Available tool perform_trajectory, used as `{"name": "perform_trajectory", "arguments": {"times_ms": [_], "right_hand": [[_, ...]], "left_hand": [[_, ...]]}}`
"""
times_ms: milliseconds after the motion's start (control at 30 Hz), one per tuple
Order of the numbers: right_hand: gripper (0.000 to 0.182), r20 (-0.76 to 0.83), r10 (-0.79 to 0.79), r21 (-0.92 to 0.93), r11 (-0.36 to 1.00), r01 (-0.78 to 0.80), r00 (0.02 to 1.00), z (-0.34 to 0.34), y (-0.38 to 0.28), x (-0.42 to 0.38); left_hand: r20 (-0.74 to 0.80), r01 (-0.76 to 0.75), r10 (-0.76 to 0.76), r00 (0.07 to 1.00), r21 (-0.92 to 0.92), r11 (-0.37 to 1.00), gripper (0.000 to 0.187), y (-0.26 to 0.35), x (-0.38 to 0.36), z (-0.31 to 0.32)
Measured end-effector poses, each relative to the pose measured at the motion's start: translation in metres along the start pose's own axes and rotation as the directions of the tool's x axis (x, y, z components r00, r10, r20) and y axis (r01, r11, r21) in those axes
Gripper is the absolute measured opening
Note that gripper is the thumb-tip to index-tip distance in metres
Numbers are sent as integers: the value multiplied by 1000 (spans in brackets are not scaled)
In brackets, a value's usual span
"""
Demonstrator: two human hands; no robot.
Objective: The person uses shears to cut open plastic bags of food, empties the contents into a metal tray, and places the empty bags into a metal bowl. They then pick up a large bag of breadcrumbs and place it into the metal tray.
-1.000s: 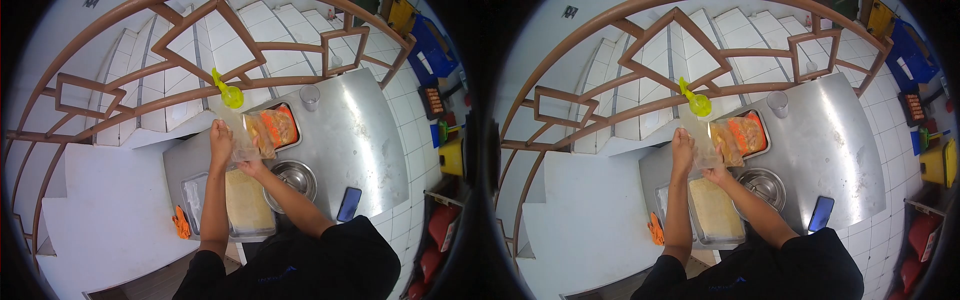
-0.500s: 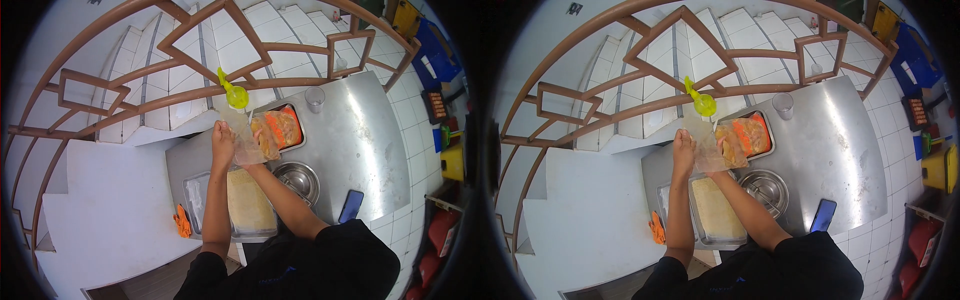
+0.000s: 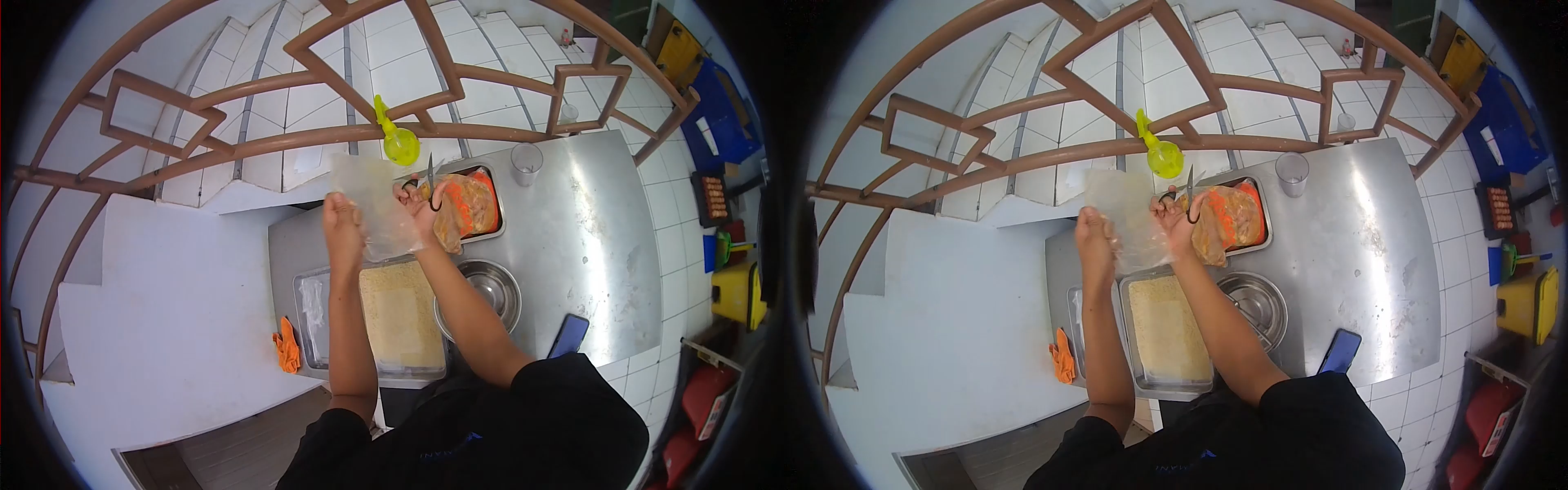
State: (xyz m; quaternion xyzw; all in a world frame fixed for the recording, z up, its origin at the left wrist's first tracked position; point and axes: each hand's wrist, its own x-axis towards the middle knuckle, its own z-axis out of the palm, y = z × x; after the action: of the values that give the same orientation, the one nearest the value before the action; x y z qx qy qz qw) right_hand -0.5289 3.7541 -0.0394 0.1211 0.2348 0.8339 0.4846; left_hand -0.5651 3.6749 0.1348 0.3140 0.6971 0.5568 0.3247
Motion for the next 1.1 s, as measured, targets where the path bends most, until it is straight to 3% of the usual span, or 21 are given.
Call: {"name": "perform_trajectory", "arguments": {"times_ms": [33,67,133,200,267,333,367,433,467,500,533,567,633,700,767,800,867,900,967,1033,1100], "right_hand": [[67,132,38,90,995,-50,991,-5,-3,3],[67,138,42,81,995,-53,990,3,-2,1],[64,-74,-35,108,993,43,997,22,7,-9],[63,-112,-44,132,990,58,993,25,10,-9],[62,-147,-63,152,985,86,987,29,11,-10],[63,-178,3,122,992,19,984,33,19,-13],[63,-177,4,113,993,16,984,35,23,-14],[57,-206,141,-21,989,-148,968,35,30,-22],[57,-208,144,-31,988,-153,968,40,31,-31],[51,-221,240,-214,934,-287,945,49,29,-45],[45,-256,330,-383,828,-409,909,57,25,-56],[45,-269,339,-388,819,-424,901,63,17,-64],[32,-281,188,-880,340,-331,941,71,-9,-79],[26,-57,-27,-975,-215,-61,998,61,-43,-84],[31,188,-41,-963,-203,176,981,35,-86,-84],[31,190,-31,-960,-216,179,981,43,-102,-90],[39,159,-113,-624,-781,11,981,58,-127,-104],[39,161,-109,-616,-788,13,981,57,-131,-107],[47,259,141,-567,-778,269,955,52,-137,-109],[49,231,139,-549,-799,247,963,43,-135,-107],[43,218,188,-369,-893,260,957,38,-132,-103]], "left_hand": [[-83,-12,9,997,-27,1000,31,-6,-2,-13],[-161,-27,18,987,-55,998,31,-15,-4,-26],[-254,1,10,967,44,999,32,-48,-14,-57],[-200,-16,130,971,488,873,38,-158,-15,-124],[-192,343,-285,939,542,767,47,-232,-45,-157],[-152,249,-207,967,752,610,52,-279,-82,-164],[-151,249,-207,967,746,617,52,-279,-91,-152],[-333,299,165,929,933,198,52,-261,-120,-125],[-304,269,162,939,940,209,53,-239,-121,-111],[-313,276,158,937,936,221,53,-241,-112,-105],[-134,51,177,975,911,409,54,-243,-103,-100],[35,-166,233,972,804,571,55,-247,-94,-95],[26,105,-122,992,348,932,57,-258,-77,-64],[-43,268,-266,963,54,962,51,-243,-72,-27],[-67,287,-286,956,-8,958,48,-245,-65,-5],[-79,296,-300,951,-52,954,45,-245,-58,4],[-85,305,-308,948,-48,951,43,-241,-45,15],[-96,322,-323,942,-25,946,43,-239,-41,18],[-112,299,-296,949,8,954,42,-237,-35,22],[-123,275,-268,955,44,960,42,-234,-26,24],[-156,228,-211,965,99,969,42,-248,-19,22]]}}
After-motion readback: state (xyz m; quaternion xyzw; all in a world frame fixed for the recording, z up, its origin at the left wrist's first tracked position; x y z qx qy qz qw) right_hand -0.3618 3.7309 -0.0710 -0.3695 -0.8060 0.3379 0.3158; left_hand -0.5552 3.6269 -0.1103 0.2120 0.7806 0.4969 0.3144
